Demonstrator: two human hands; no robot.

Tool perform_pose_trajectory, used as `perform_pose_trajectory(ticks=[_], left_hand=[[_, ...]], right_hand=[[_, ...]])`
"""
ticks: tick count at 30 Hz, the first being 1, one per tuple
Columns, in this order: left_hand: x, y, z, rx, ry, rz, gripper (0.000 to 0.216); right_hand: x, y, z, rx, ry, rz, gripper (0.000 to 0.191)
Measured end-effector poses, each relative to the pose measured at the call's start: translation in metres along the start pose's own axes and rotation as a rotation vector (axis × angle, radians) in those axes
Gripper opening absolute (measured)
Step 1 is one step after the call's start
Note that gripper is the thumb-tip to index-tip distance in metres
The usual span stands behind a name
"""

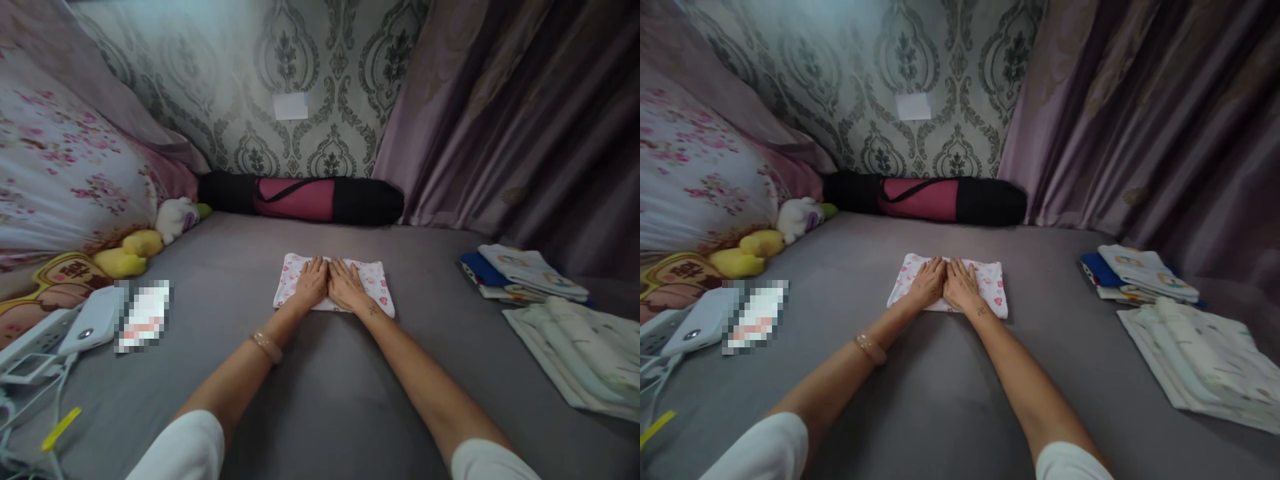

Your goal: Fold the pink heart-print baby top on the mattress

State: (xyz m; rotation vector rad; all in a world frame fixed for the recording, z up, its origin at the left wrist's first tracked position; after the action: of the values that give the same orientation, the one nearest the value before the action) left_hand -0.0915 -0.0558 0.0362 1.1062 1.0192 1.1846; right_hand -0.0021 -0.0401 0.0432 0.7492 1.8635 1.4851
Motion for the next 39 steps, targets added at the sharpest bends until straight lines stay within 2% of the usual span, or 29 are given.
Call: perform_pose_trajectory(ticks=[3, 7, 17, 21, 27, 30, 34, 39], left_hand=[[-0.001, -0.007, -0.005, 0.017, 0.006, -0.027, 0.049], [-0.002, -0.010, -0.013, 0.057, 0.010, 0.011, 0.048], [-0.013, -0.006, -0.037, 0.104, 0.080, 0.059, 0.059], [-0.018, -0.003, -0.048, 0.078, 0.126, 0.017, 0.061], [-0.026, -0.001, -0.064, -0.008, 0.155, -0.037, 0.066], [-0.026, -0.006, -0.072, -0.047, 0.125, -0.038, 0.068], [-0.025, -0.012, -0.086, -0.089, 0.073, -0.047, 0.069], [-0.038, -0.013, -0.107, -0.158, 0.119, -0.105, 0.069]], right_hand=[[0.000, -0.006, 0.004, 0.010, -0.003, -0.012, 0.059], [-0.001, -0.010, 0.008, -0.005, 0.004, 0.008, 0.058], [-0.011, -0.008, 0.023, -0.038, -0.047, 0.055, 0.059], [-0.016, -0.007, 0.031, -0.057, -0.081, 0.054, 0.060], [-0.027, -0.005, 0.053, -0.068, -0.157, 0.071, 0.060], [-0.035, -0.004, 0.066, -0.069, -0.196, 0.088, 0.060], [-0.043, -0.004, 0.087, -0.029, -0.223, 0.059, 0.059], [-0.049, -0.010, 0.110, 0.060, -0.207, 0.007, 0.061]])
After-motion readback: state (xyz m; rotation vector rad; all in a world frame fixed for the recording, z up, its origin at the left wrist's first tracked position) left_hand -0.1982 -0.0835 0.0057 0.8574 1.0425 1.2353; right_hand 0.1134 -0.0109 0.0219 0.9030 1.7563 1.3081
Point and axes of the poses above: each hand's wrist, its own x-axis towards the middle knuckle, its own y-axis out of the back of the hand, z = x × y, the point moved 5 cm from there along x, towards the middle knuckle, and after that the axes turned 13 degrees about -z, right-handed, at the moved point
